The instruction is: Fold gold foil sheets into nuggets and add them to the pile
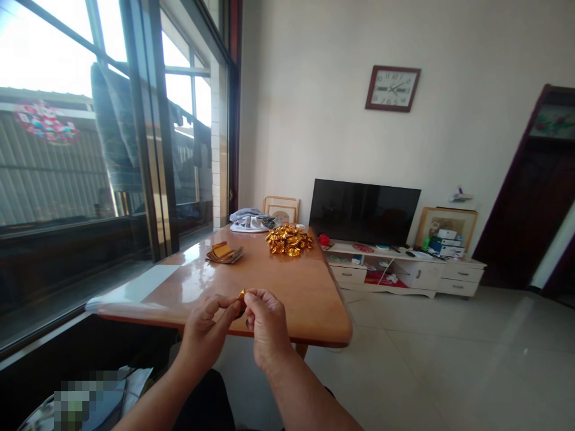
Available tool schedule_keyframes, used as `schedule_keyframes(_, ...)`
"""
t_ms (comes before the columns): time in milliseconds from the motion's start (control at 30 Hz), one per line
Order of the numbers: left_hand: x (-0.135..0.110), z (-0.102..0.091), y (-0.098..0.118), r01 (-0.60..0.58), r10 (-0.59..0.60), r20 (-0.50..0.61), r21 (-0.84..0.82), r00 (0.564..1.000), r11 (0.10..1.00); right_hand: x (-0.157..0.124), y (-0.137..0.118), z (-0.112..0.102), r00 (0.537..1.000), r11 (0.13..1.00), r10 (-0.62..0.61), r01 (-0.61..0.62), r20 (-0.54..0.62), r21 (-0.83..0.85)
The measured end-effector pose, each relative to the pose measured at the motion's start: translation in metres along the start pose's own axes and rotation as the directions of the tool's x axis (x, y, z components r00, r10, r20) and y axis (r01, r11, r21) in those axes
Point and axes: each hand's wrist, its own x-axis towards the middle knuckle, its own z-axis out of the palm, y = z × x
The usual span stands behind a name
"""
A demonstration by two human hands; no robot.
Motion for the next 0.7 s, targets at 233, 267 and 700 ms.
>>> schedule_keyframes(233, 0.002, -0.003, -0.002, 0.294, -0.232, 0.195, -0.406, 0.953, 0.865, -0.006, -0.003, 0.001, 0.998, 0.974, -0.036, 0.047, 0.053, -0.222)
schedule_keyframes(267, 0.003, -0.005, -0.004, 0.331, -0.251, 0.228, -0.456, 0.941, 0.826, -0.007, -0.003, 0.001, 0.997, 0.964, -0.035, 0.052, 0.070, -0.262)
schedule_keyframes(700, 0.005, -0.011, -0.012, 0.516, -0.326, 0.401, -0.639, 0.856, 0.571, -0.006, -0.033, -0.001, 0.968, 0.819, -0.229, 0.248, 0.101, -0.517)
